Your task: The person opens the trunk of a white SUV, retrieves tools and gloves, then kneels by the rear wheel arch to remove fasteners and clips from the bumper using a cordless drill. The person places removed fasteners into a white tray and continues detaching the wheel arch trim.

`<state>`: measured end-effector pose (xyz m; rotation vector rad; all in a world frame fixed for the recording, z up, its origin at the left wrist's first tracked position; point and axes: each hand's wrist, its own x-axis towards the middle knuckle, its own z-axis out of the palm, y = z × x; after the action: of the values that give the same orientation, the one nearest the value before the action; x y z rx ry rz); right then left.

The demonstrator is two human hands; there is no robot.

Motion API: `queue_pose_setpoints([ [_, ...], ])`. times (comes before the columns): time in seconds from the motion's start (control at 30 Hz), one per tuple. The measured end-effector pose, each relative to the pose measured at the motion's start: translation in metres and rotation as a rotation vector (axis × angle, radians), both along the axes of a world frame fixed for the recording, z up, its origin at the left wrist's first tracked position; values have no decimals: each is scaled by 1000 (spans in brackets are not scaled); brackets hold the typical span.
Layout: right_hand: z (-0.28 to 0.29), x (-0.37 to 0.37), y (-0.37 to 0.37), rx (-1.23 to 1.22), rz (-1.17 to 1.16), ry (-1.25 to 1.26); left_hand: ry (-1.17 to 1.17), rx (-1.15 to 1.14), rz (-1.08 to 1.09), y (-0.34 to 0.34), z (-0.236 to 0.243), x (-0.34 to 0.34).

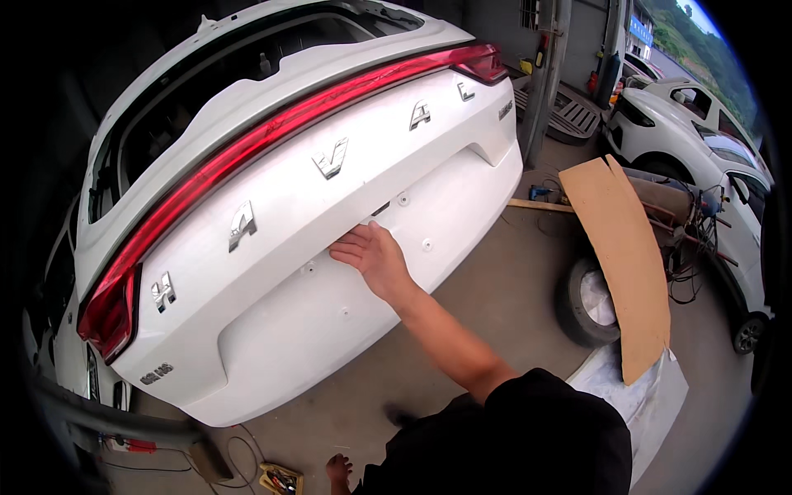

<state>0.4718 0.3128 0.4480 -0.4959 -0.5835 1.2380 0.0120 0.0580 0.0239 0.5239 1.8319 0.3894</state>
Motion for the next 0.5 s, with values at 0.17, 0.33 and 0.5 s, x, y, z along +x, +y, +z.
queue_pose_setpoints([
  [0.17, 33, 62, -130, 349, -160, -313, -33, 68, -314, -30, -3, 55],
  [0.33, 45, 157, -249, 524, -491, -398, 346, 86, -1131, -128, -25, 114],
  [0.5, 50, 250, -315, 517, -600, -383, 456, 11, -1454, -200, -55, 185],
])
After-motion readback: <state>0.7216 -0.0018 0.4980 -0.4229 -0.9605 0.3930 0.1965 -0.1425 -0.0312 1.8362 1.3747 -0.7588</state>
